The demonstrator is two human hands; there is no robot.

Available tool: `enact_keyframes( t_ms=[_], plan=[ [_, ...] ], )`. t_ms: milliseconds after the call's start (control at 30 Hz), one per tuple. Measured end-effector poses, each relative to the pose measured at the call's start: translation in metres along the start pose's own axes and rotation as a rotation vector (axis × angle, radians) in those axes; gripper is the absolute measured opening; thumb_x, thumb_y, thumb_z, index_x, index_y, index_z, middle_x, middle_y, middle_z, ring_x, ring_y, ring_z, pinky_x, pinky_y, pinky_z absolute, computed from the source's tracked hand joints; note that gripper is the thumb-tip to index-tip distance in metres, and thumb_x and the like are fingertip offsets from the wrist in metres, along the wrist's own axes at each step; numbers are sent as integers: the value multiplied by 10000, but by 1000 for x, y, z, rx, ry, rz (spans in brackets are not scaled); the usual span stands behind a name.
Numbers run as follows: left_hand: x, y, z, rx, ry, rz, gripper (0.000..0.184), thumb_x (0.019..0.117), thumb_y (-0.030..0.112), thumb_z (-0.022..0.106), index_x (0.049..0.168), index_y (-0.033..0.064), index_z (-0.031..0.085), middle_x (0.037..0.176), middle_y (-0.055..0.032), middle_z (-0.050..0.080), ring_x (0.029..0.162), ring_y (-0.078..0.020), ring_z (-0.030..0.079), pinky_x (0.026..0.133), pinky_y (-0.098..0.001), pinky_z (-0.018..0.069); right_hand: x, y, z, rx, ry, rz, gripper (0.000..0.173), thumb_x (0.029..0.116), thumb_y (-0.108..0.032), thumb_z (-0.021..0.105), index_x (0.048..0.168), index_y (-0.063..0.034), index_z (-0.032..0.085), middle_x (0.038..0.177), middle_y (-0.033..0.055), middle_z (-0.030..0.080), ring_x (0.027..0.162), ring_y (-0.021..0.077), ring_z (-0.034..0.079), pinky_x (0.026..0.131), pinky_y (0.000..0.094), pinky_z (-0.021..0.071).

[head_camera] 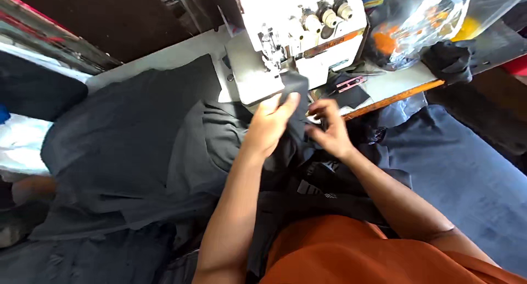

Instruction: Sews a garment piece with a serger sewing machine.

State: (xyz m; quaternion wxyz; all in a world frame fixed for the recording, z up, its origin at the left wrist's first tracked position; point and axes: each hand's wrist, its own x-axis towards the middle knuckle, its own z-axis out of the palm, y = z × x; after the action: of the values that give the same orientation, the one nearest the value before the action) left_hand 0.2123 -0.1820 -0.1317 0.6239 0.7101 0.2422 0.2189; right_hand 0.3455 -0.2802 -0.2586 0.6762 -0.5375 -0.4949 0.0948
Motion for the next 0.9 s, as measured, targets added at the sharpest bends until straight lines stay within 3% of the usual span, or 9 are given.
enact_keyframes(
  t_ms=[67,167,300,333,400,467,500,633,900],
  plan=[
    [-35,10,-13,-333,234,27,258,1096,262,463,1229,116,628,1115,-9,723,1033,-125,704,925,-365,599,-2,-1,14,-96,-109,82,282,804,19,706,1086,6,713,1052,121,715,972,184,689,864,378,582],
    [-61,19,-37,-534,591,373,293,1124,239,326,1249,106,555,1162,-50,700,1127,-184,680,998,-415,567,12,-23,31,64,-148,111,177,858,61,678,1016,2,733,976,63,739,893,65,695,818,248,590],
    [4,43,-101,93,1069,841,427,1127,183,284,1429,-99,388,1321,-181,583,1217,-213,605,1054,-375,514,33,-61,54,302,-221,134,172,975,36,587,1067,16,731,926,43,731,792,22,659,728,192,564],
    [34,46,-116,333,1045,877,428,1108,135,345,1363,-202,419,1282,-256,585,1191,-238,600,1050,-362,492,34,-65,59,323,-203,207,158,1015,-27,578,1040,-6,732,861,31,714,714,25,637,648,190,544],
    [80,49,-122,784,781,603,418,1063,220,425,1207,-137,589,1175,-259,624,1156,-277,589,1040,-422,433,33,-61,64,322,-155,395,213,1054,-193,575,973,-62,723,775,26,676,621,60,609,543,235,515],
    [96,39,-103,1075,351,47,603,1100,405,325,1512,-23,429,1515,-271,473,1462,-400,395,1203,-609,269,27,-44,59,325,-145,546,213,1041,-238,602,1015,-63,720,869,50,704,741,109,661,658,327,572],
    [102,20,-92,1135,239,-94,644,1095,451,310,1549,0,377,1580,-272,387,1498,-466,301,1165,-716,241,21,-34,56,335,-134,600,182,1022,-200,625,1019,-44,720,898,63,715,799,129,680,729,360,588],
    [105,-32,-71,1172,228,-210,692,1085,473,344,1648,105,182,1719,-180,45,1541,-528,25,1072,-855,99,3,-16,46,401,-14,772,69,940,-20,693,1001,6,709,846,73,734,791,126,708,780,330,606],
    [152,-22,-80,1233,247,-282,715,1082,509,268,1650,92,147,1713,-207,32,1558,-484,-28,1136,-784,98,33,-6,36,292,-24,646,166,965,-45,675,1111,-60,598,770,38,676,690,96,658,664,293,567]
  ],
)
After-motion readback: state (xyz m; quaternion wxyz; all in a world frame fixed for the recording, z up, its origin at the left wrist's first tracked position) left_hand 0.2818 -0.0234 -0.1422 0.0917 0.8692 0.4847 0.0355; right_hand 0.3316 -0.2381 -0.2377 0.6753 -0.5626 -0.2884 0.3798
